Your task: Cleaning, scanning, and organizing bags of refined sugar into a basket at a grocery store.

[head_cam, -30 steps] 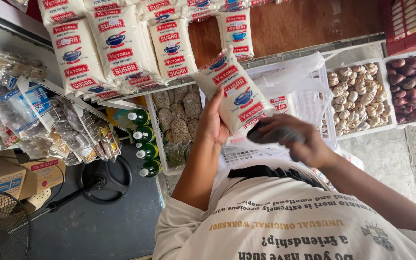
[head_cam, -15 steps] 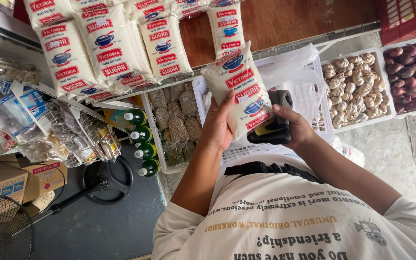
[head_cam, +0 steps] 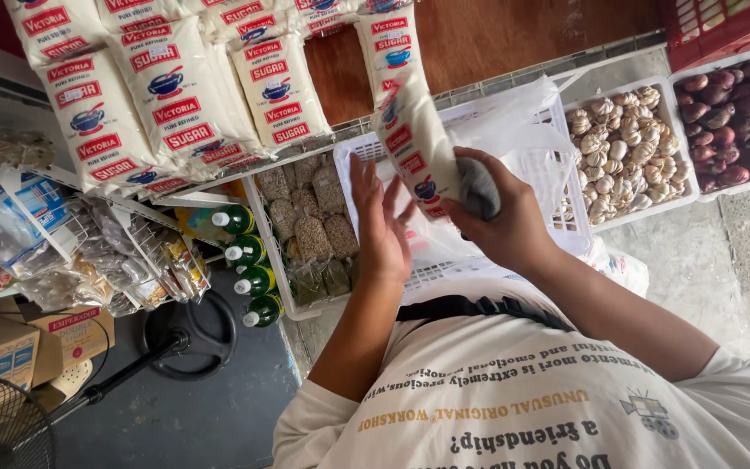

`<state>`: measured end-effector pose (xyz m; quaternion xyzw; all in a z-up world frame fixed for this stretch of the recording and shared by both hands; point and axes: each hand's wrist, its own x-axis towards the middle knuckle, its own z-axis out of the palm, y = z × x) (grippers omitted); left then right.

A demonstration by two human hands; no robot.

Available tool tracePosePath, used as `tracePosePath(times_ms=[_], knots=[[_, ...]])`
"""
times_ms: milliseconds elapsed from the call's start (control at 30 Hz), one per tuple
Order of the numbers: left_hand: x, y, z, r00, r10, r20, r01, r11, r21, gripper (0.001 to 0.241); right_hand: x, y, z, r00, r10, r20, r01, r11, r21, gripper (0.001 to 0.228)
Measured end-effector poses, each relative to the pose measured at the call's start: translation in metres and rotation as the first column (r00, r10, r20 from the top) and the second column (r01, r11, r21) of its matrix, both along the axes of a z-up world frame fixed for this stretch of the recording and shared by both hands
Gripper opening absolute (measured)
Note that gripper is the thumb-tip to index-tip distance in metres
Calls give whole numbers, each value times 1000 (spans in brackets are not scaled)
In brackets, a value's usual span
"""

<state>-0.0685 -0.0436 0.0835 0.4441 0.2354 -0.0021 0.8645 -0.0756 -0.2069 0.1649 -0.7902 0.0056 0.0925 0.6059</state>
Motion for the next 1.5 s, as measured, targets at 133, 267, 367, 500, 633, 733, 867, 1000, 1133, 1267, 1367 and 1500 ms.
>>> tracePosePath(times_ms=[133,267,367,500,633,733,867,1000,1133,1267,1367,1500], knots=[[-1,-4,4,978,-144,153,192,910,-367,94,-14,6,-1,814,334,475,-36,846,-533,69],[-2,3,-11,944,-167,284,327,580,-746,112,-16,22,24,663,572,483,-170,743,-647,85],[-3,7,7,933,-320,165,242,220,-945,116,-17,31,27,556,754,350,-364,599,-713,98],[-6,6,-28,850,-410,332,406,108,-907,104,-13,28,18,503,804,317,-309,510,-803,85],[-18,2,-105,892,-313,326,390,166,-906,75,1,24,16,532,765,364,-201,531,-823,78],[-12,2,-62,790,-447,420,583,760,-287,63,15,16,21,589,711,384,-151,564,-812,74],[-12,4,-27,797,-449,404,588,732,-345,66,43,1,30,652,610,450,-59,633,-772,69],[-19,3,-18,806,-454,380,588,687,-427,69,64,-25,9,827,388,408,-138,842,-521,42],[-18,1,-11,811,-455,368,585,639,-500,73,71,-36,-28,973,123,195,-101,987,-121,30],[-15,-9,-3,812,-458,360,581,580,-571,77,84,-51,-85,996,-76,-52,82,990,115,41],[-12,-14,2,820,-451,353,566,543,-621,80,104,-64,-120,950,-256,-179,304,890,341,50],[-9,-14,5,844,-423,331,524,515,-678,84,157,-92,-134,899,-364,-242,426,853,300,66]])
